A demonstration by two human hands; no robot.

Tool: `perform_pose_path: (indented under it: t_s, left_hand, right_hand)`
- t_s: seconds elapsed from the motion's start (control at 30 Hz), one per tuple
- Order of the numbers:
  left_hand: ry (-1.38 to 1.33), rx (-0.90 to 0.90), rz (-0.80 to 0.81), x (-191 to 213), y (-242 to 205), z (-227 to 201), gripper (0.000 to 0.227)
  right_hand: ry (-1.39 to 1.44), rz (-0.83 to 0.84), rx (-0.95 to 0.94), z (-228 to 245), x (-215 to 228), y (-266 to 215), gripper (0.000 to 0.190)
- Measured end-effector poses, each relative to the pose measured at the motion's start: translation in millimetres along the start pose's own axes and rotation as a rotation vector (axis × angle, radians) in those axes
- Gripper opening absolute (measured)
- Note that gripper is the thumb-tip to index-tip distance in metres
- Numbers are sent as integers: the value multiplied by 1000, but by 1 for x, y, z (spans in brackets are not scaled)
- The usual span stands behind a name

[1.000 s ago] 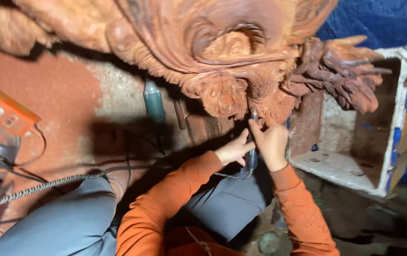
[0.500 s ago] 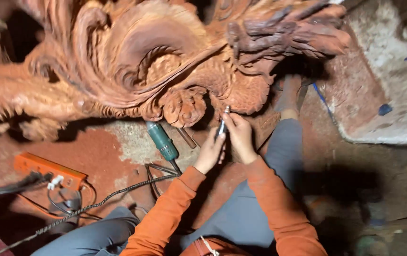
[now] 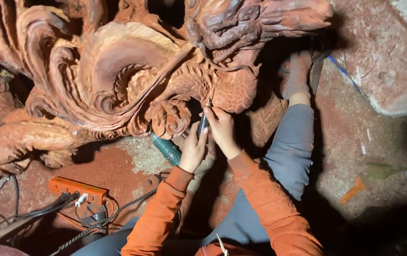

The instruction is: Carving and detailing an intricate wooden sculpture using a rotary tool while sitting on the floor.

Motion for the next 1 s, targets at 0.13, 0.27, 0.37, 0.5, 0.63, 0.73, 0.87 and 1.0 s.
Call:
perform_pose_path:
  t_s: [0.13, 0.27, 0.37, 0.5, 0.63, 0.73, 0.87, 1.0]
  left_hand:
    - [-38, 2, 11, 1, 6, 4, 30]
    - [29, 2, 29, 3, 2, -6, 32]
    - [64, 7, 44, 4, 5, -4, 31]
    - [153, 21, 61, 9, 10, 3, 33]
    - [153, 40, 58, 17, 6, -9, 31]
    - [174, 27, 45, 20, 2, -19, 33]
    - [186, 6, 21, 24, -3, -29, 35]
    - [234, 30, 36, 25, -13, -40, 37]
  right_hand:
    - [19, -32, -5, 23, 5, -1, 26]
    - [21, -49, -6, 35, 9, -1, 29]
    - [3, -53, 0, 38, 11, -1, 29]
    - [-32, -21, -8, 35, 11, -1, 26]
    - [-36, 7, -32, 29, 8, -2, 26]
    - [-7, 7, -64, 35, 8, -2, 26]
    - [30, 4, -51, 26, 5, 0, 26]
    - [49, -5, -59, 31, 6, -3, 27]
Point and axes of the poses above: each hand's wrist, its own y-axis towards the middle knuckle, its own x-axis out of the back of the hand, z = x × y, the point moved 9 cm from there along y, towards the middle knuckle, and after that the axes turned 14 degrees about x, right-handed, at the moved point
